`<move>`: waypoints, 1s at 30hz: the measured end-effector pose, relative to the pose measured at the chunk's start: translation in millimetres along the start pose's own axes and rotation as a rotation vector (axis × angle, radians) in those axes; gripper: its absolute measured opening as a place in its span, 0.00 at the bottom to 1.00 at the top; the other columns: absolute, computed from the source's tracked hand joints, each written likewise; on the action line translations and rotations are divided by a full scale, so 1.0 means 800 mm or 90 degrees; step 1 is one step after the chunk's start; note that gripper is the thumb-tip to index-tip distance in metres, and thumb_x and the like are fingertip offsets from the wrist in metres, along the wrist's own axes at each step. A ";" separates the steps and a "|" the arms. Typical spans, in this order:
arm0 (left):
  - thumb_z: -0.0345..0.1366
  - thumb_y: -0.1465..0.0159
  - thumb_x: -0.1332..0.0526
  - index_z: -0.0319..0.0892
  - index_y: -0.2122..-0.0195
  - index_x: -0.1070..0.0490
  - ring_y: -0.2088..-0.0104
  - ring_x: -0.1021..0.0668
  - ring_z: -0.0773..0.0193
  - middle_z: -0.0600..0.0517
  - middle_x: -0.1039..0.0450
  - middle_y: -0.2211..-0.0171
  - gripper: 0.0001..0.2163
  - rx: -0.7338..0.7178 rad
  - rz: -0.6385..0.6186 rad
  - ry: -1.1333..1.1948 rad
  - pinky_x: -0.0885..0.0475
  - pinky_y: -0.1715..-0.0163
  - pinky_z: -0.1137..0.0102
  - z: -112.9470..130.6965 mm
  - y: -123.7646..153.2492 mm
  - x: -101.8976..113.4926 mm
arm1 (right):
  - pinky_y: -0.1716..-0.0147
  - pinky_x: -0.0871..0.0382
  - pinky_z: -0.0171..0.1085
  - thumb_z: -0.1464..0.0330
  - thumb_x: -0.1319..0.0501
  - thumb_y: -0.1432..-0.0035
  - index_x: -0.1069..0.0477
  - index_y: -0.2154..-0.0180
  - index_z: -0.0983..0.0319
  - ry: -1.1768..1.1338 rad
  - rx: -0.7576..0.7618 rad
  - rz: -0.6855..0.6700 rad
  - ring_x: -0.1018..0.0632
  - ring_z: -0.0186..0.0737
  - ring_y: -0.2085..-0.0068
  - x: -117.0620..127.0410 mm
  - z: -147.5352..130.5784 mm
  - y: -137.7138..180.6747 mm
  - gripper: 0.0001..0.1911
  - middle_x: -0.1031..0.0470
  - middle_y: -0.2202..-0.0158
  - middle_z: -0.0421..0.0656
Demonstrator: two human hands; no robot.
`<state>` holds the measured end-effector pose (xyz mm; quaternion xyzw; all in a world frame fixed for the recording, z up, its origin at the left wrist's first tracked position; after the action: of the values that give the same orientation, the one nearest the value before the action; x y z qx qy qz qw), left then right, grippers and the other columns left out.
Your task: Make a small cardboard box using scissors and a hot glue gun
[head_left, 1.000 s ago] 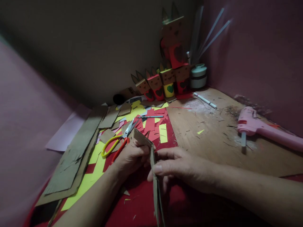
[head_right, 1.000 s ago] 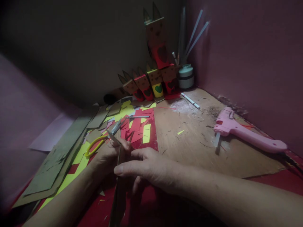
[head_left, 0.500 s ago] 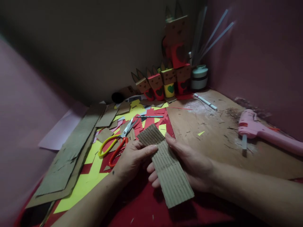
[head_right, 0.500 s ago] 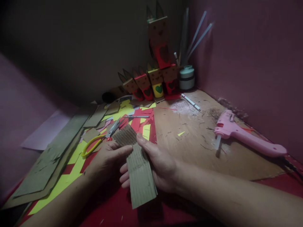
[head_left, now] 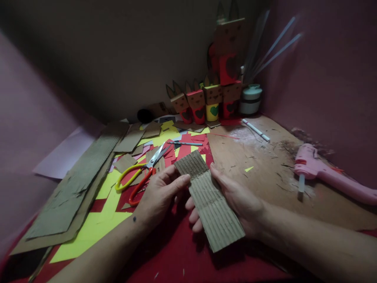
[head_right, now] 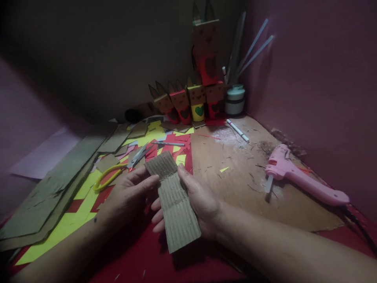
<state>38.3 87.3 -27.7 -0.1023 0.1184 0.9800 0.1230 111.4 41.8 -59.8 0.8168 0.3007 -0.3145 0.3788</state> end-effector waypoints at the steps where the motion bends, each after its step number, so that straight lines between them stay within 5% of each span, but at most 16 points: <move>1: 0.37 0.39 0.32 0.42 0.50 0.25 0.87 0.31 0.68 0.55 0.28 0.82 0.16 -0.005 0.004 -0.006 0.39 0.86 0.74 0.002 0.000 0.001 | 0.68 0.31 0.36 0.40 0.74 0.36 0.25 0.69 0.72 0.000 -0.002 0.005 0.22 0.38 0.75 0.000 0.001 0.000 0.53 0.26 0.74 0.51; 11: 0.36 0.40 0.31 0.43 0.54 0.24 0.86 0.30 0.67 0.55 0.27 0.81 0.13 -0.041 0.045 -0.027 0.37 0.86 0.73 0.009 0.000 0.012 | 0.69 0.31 0.37 0.38 0.74 0.37 0.26 0.67 0.71 0.007 -0.005 0.034 0.22 0.37 0.75 0.006 0.004 -0.004 0.53 0.26 0.73 0.50; 21: 0.32 0.43 0.32 0.41 0.78 0.31 0.88 0.33 0.72 0.58 0.30 0.86 0.09 -0.109 0.200 -0.307 0.40 0.87 0.77 0.042 0.003 0.034 | 0.67 0.30 0.39 0.40 0.76 0.37 0.26 0.66 0.71 -0.003 -0.006 0.023 0.21 0.41 0.73 0.011 0.005 -0.009 0.53 0.25 0.73 0.51; 30: 0.38 0.40 0.33 0.43 0.77 0.32 0.82 0.31 0.70 0.58 0.33 0.83 0.12 -0.190 0.181 -0.356 0.36 0.82 0.75 0.055 0.007 0.041 | 0.69 0.29 0.37 0.36 0.71 0.38 0.25 0.65 0.71 -0.011 -0.020 0.013 0.21 0.39 0.74 0.007 0.005 -0.004 0.52 0.25 0.73 0.50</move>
<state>-2.3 100.3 7.9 0.1705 -0.0514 0.9840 -0.0034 111.7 41.7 -67.1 0.8113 0.2938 -0.3127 0.3972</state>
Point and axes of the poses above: each hand's wrist, its own y-axis away from the middle knuckle, its own x-axis out of the back of the hand, z = x × y, the point moved 10 cm from there along -y, towards the middle knuckle
